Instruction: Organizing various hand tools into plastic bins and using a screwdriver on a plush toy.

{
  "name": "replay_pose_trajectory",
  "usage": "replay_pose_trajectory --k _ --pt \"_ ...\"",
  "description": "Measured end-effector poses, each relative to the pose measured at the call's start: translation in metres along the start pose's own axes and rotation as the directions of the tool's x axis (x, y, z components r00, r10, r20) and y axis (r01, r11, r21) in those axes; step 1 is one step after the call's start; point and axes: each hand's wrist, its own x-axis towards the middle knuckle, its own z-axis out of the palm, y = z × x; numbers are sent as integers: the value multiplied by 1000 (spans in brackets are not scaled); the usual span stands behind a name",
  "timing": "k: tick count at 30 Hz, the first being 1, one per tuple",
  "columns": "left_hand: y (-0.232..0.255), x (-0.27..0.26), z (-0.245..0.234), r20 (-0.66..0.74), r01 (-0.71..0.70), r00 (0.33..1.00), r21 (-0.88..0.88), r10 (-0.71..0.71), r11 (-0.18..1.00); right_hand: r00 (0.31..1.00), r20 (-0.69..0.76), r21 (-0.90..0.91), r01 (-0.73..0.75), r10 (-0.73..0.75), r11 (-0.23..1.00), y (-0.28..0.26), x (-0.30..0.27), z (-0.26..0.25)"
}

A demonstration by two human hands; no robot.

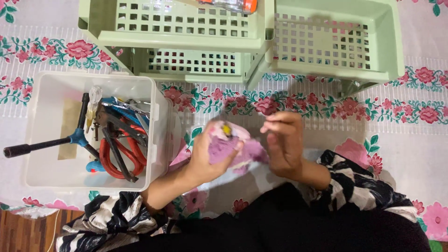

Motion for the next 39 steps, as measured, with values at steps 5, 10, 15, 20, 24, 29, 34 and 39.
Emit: replay_pose_trajectory --k 5,10,15,20,24,29,34,39 --pt "-9 -3 1 248 -134 965 179 87 975 945 323 105 5 -39 994 -35 42 -17" --pt "-4 -1 -2 299 -235 938 172 176 957 923 383 148 -23 -36 989 -35 44 -20" --pt "2 -1 -7 328 -113 940 46 92 993 933 352 152 17 -70 988 -42 50 -26" --pt "-3 -5 -6 310 -78 946 -72 97 994 960 280 259 -64 -12 964 -46 48 -28" --pt "9 -2 -2 250 -135 959 -9 133 991 963 252 312 -172 94 934 -41 33 -27" --pt "13 -3 -1 195 -85 978 37 76 996 963 159 394 -262 216 881 -43 31 -25" --pt "-2 -4 0 175 -113 980 110 92 987 997 -41 383 -44 64 923 -62 84 -38" --pt "-13 -6 1 271 -163 956 185 109 969 991 105 250 -104 80 963 -102 175 -43"
